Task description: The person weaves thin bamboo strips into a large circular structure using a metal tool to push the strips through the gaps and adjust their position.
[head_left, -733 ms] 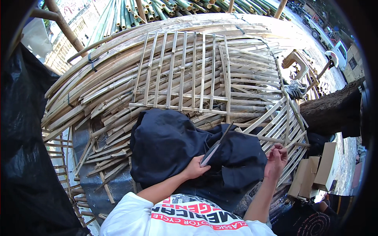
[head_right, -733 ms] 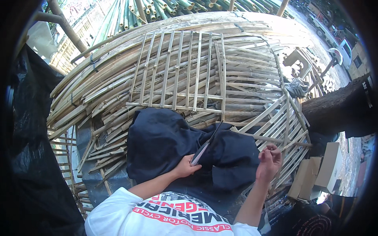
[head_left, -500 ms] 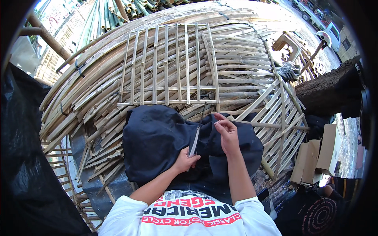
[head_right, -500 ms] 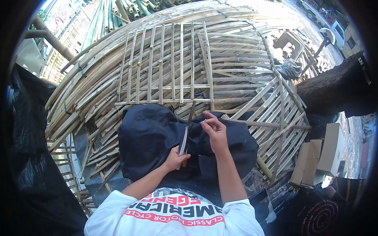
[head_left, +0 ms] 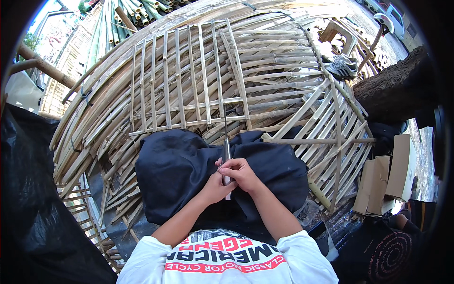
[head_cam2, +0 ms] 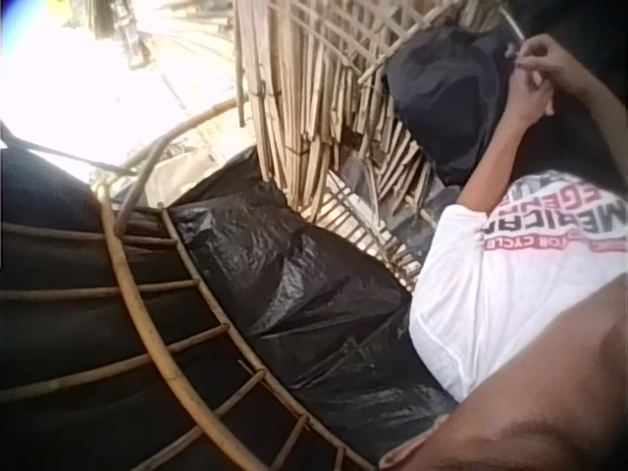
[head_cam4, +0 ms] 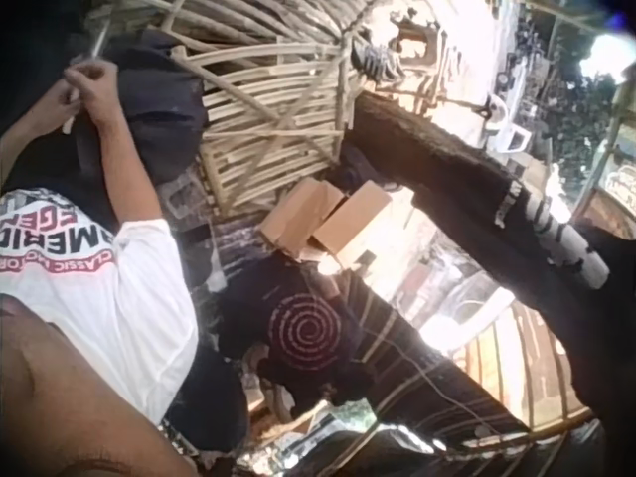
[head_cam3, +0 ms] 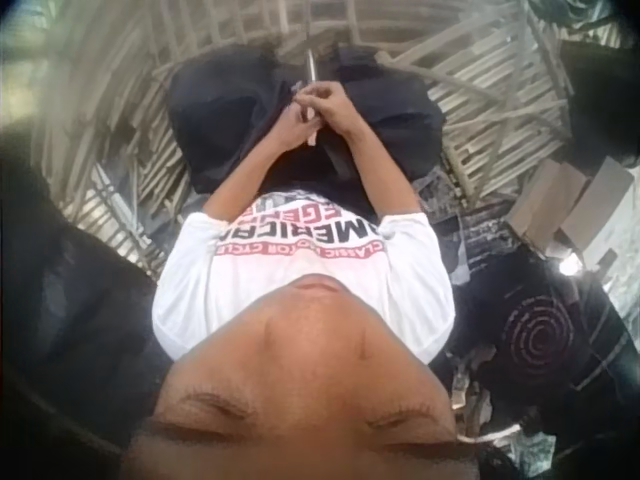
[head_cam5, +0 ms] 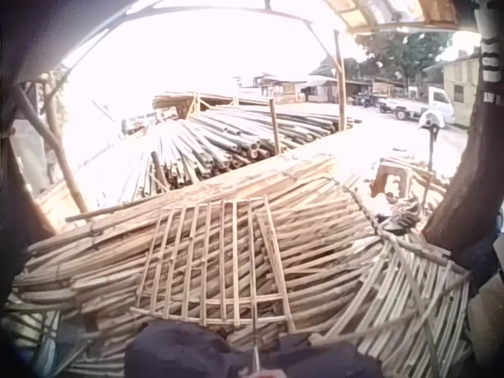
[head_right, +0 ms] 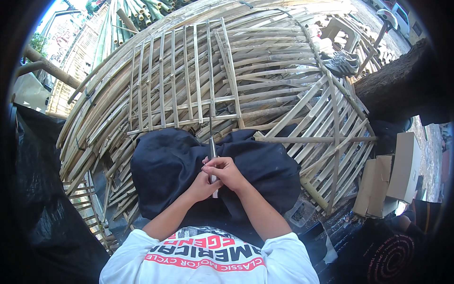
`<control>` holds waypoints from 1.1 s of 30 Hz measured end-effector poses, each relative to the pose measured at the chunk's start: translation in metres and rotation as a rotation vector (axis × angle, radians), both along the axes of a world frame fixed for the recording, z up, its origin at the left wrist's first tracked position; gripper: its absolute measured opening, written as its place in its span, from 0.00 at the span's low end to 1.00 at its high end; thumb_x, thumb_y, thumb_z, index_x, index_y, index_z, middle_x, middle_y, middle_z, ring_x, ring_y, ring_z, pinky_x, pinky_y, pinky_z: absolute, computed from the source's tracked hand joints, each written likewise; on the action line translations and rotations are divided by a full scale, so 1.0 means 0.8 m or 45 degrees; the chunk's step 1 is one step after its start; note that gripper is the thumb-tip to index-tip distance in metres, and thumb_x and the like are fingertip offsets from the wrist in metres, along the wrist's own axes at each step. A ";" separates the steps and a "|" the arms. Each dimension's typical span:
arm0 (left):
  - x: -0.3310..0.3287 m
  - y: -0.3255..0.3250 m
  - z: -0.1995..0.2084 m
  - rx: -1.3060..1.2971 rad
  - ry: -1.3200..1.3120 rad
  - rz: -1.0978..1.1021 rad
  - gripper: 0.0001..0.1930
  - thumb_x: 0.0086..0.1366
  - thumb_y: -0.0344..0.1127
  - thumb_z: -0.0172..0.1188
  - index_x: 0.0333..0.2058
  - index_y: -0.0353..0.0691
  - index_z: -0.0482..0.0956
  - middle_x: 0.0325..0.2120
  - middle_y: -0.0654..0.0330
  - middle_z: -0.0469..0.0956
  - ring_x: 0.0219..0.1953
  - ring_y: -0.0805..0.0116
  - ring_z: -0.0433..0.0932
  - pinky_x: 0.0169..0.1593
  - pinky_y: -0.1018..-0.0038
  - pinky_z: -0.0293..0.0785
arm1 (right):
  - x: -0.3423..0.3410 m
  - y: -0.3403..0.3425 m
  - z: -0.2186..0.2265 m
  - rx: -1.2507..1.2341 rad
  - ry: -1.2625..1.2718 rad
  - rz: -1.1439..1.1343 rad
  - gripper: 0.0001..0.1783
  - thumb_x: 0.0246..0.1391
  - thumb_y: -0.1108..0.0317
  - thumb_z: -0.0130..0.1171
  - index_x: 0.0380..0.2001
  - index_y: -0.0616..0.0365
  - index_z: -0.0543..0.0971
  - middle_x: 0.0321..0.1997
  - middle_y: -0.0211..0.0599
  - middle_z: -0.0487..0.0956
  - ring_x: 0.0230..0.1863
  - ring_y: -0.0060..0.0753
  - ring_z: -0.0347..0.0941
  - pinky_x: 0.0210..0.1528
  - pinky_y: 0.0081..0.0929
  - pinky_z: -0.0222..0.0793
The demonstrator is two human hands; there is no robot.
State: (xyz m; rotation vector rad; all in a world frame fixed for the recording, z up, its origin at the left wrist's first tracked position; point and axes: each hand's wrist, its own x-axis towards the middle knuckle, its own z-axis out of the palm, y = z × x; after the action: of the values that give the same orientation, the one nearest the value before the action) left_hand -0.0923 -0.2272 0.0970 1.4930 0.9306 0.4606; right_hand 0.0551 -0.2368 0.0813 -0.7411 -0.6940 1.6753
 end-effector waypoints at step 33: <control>0.069 0.161 0.034 -0.040 -0.470 0.097 0.05 0.61 0.27 0.66 0.35 0.32 0.81 0.29 0.59 0.79 0.36 0.68 0.77 0.45 0.72 0.73 | 0.040 0.010 0.006 -0.045 0.040 -0.595 0.04 0.50 0.75 0.69 0.30 0.61 0.83 0.30 0.26 0.80 0.37 0.17 0.73 0.45 0.19 0.68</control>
State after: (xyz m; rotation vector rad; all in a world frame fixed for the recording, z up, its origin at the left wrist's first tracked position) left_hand -0.0368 -0.0984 0.1245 1.2898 0.6994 0.7459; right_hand 0.0867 -0.2291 0.0864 -0.8276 -0.4271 1.2705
